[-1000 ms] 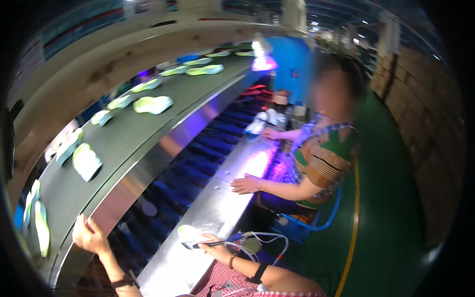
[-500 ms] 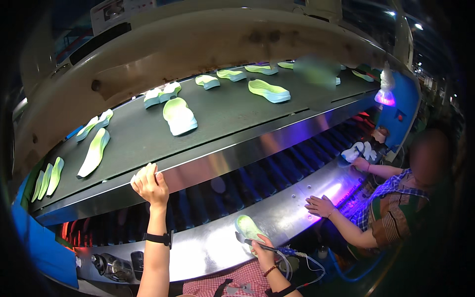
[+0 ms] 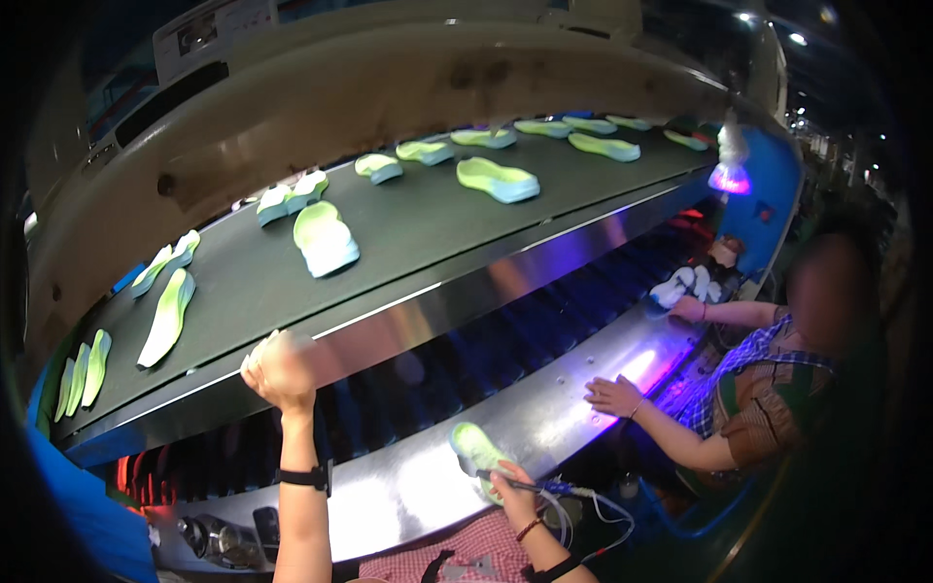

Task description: Applying a liquid substance (likely adhesive or primer) to the interior of shoe soles using a brush and placing them on a conveyor.

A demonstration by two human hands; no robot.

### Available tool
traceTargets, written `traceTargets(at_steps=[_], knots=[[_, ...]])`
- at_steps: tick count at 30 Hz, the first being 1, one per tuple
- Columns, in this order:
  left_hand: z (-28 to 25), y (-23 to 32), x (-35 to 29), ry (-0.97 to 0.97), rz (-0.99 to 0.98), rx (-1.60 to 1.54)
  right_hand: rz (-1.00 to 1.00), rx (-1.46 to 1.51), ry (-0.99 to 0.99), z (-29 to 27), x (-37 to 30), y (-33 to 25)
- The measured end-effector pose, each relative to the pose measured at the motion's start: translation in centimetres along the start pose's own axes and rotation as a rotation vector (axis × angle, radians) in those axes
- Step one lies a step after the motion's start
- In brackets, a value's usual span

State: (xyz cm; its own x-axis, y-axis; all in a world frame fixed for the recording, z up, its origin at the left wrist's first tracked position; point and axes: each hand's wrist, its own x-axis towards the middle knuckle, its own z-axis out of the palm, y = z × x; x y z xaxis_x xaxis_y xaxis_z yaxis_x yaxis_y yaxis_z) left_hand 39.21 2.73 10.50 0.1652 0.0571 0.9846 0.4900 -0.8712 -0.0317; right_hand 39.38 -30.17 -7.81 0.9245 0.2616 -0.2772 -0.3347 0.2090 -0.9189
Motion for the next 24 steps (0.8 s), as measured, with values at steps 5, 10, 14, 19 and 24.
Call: traceTargets(at_steps=[5,10,14,19,24], knots=[[0.4,0.1,-0.6,-0.005,-0.014,-0.027,0.065,0.078,0.035,-0.7,0.6,1.3],[0.5,0.0,-0.4,0.030,-0.001,-0.033,0.049,0.041,0.009,-0.5,0.8,1.3],[0.7,0.6,-0.4,0.031,0.008,-0.025,0.052,0.080,0.026,-0.6,0.6,0.0],[1.4,0.0,-1.0,0.106,-0.016,-0.117,0.079,0.026,0.007,-1.4,1.1,1.2],[1.2,-0.7,-1.2,0.120,0.008,-0.101,0.069,0.028,-0.007,-0.2,0.8,0.6]])
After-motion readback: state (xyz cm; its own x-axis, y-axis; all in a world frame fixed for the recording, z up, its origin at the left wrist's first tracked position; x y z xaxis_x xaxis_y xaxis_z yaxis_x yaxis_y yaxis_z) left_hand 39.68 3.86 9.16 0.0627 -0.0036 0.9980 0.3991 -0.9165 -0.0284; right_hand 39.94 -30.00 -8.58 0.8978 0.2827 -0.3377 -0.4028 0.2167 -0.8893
